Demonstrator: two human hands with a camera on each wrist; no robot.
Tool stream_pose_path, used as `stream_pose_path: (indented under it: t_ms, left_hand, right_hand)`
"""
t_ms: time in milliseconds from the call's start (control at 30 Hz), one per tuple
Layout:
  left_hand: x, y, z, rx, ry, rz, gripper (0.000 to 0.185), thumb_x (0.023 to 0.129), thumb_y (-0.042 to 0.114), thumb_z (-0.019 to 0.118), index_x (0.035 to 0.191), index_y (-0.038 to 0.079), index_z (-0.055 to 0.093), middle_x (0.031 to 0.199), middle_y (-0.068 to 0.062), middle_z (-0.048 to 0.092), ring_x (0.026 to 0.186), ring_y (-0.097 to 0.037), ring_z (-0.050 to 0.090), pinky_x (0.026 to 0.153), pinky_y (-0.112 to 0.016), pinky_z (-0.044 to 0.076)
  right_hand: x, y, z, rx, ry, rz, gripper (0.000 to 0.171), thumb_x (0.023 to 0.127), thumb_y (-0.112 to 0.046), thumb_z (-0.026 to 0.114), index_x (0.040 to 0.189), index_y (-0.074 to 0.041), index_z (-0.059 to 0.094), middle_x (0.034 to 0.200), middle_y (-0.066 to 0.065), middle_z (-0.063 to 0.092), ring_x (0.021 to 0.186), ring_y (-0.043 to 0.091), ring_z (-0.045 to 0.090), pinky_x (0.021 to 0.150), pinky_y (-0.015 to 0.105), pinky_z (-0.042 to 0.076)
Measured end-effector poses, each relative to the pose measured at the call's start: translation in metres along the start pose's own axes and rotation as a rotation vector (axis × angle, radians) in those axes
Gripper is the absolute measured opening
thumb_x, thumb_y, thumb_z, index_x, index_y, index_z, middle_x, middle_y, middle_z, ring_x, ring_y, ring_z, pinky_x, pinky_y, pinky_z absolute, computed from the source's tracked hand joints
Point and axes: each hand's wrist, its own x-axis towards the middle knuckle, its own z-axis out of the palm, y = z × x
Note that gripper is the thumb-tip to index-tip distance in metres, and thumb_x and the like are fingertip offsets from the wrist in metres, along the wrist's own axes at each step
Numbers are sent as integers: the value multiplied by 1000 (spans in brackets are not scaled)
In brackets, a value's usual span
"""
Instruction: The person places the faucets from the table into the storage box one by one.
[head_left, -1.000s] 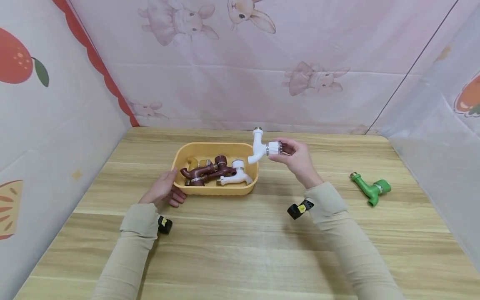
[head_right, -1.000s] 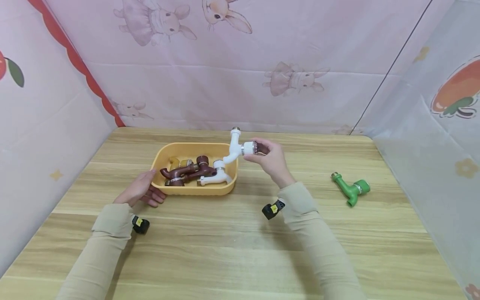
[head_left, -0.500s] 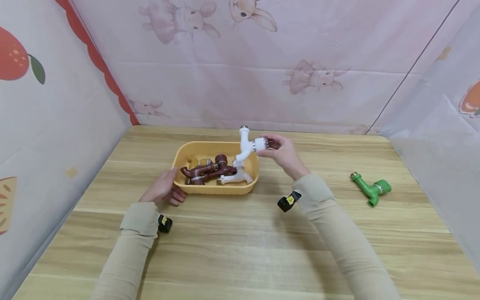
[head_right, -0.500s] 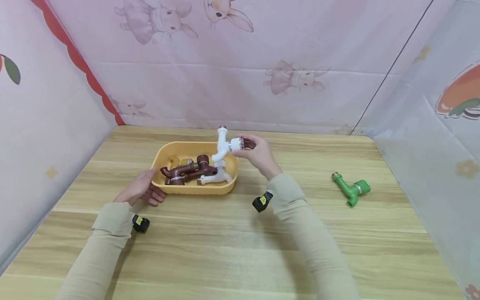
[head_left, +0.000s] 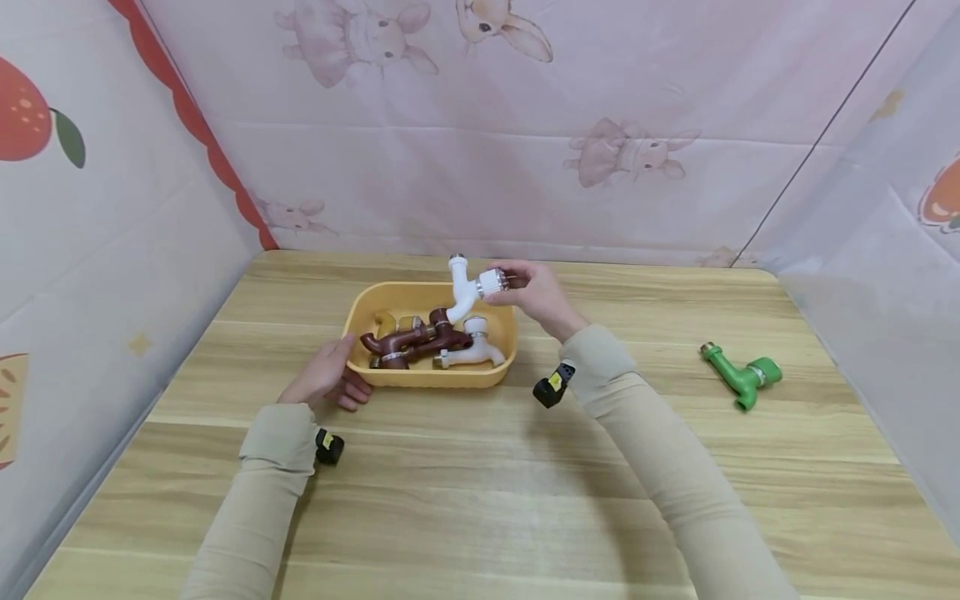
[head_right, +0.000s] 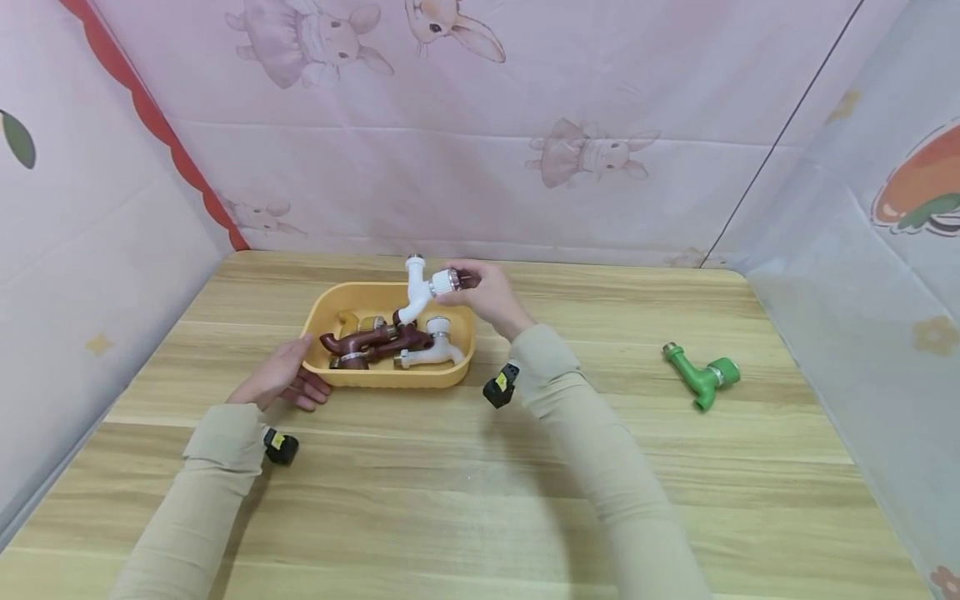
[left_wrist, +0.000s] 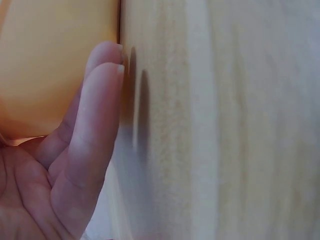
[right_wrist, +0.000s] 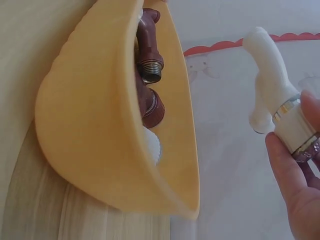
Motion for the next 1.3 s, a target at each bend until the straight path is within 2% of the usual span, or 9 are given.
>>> stream_pose_path:
  t_ms: [300,533,700,1000,1300]
  left_hand:
    - [0,1,1,-3,-3,1,67,97,48,13,132,-8,22,72,-18,62,62,-28,63,57,-44,56]
    - [-1,1,1,3,-2,-7,66,98,47,13,132,-8,21,74,-19,62,63,-29,63,57,-44,56]
    - [-2,2,1,2,-1,-5,66,98,47,13,131,-9,22,75,-21,62,63,-29,63,57,-44,56]
    - [-2,-1,0,-1,6,-15,63,98,46,13,130,-8,23,74,-20,61,63,-29,63,57,-44,56]
    - [0,0,2,-9,7,-4,64,98,47,13,131,-8,22,72,-18,62,61,-28,63,56,-44,56]
  right_hand:
    - [16,-3,11,-36,-59,44,50,70,9,72,117,0,58,106,15,60,88,22,59,80,28,52]
    - [28,-3,20,-119,-119,57,51,69,7,74,118,-4,59,108,10,60,90,22,58,81,28,51]
    - [34,-5,28,-126,-175,55,49,71,9,71,118,-2,59,109,12,59,94,24,56,82,29,51]
    - [44,6,45,-199,-249,54,48,71,8,71,116,-1,59,107,12,61,90,21,57,76,26,51]
    - [54,5,54,-230,-289,73,46,72,6,72,115,-3,61,115,9,58,92,21,56,78,28,51]
